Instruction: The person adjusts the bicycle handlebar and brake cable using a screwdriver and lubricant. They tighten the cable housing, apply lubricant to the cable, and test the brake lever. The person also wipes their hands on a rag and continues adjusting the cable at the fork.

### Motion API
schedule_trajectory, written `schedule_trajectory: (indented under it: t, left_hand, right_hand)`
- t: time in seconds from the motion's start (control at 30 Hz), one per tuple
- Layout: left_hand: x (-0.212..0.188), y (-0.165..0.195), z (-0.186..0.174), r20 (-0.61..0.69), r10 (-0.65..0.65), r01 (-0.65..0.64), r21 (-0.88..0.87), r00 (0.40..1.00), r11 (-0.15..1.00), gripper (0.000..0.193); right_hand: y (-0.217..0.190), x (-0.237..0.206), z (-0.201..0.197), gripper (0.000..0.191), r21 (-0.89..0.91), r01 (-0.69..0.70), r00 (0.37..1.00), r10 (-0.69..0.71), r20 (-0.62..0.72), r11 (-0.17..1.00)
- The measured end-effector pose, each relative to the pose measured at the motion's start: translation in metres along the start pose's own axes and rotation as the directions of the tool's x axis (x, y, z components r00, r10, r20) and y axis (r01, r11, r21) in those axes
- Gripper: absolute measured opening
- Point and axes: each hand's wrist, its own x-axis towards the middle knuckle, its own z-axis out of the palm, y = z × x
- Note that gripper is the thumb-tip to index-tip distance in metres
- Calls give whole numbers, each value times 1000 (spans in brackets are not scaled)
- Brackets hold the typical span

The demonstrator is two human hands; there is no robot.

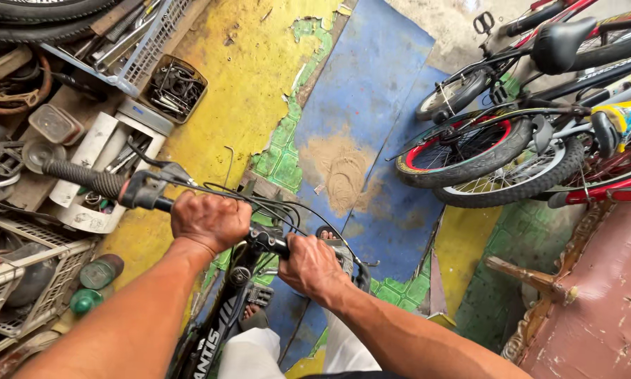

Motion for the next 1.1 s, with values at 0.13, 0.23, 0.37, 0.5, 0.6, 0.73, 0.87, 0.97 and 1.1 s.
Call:
schedule_trajectory:
  t: [0.13, 0.23, 0.37, 0.5, 0.6, 0.73, 0.87, 0.97, 1.1]
  left_hand:
    - [-8, 3, -6, 87, -41, 36, 50, 995, 998, 46]
    - [-26, 0, -16, 94, -50, 41, 92, 994, 995, 45]
    - [-31, 3, -28, 67, -100, 94, 91, 993, 991, 47]
    - [-31, 7, -26, 78, -92, 88, 48, 993, 995, 47]
    - [-30, 4, -20, 9, -71, 71, 21, 997, 997, 45]
    - [-22, -1, -11, -87, -21, 19, -14, 996, 1000, 42]
    - [-12, -4, -4, -146, 56, -57, 1, 988, 998, 41]
    - [-11, -3, -2, -188, 69, -68, 9, 980, 998, 41]
    - [-10, -4, -3, -92, 48, -46, 19, 995, 999, 41]
  right_hand:
    - [7, -11, 9, 21, -36, 178, 966, -182, -183, 983]
    - [4, -24, 15, 18, -53, 103, 993, -106, -51, 993]
    - [-5, -32, 10, 19, -52, 97, 992, -101, -74, 994]
    - [-6, -37, 5, 19, -30, 100, 992, -102, -79, 995]
    - [-5, -33, 6, 20, -21, 113, 991, -114, -64, 993]
    - [-6, -20, 5, 17, -26, 67, 997, -68, -33, 997]
    - [-8, -8, 2, 16, 1, -2, 1000, 2, 16, 1000]
    - [-9, -8, 1, 15, 0, 24, 1000, -24, -8, 1000]
    - [-9, -11, 5, 16, -3, 27, 997, -27, -75, 1000]
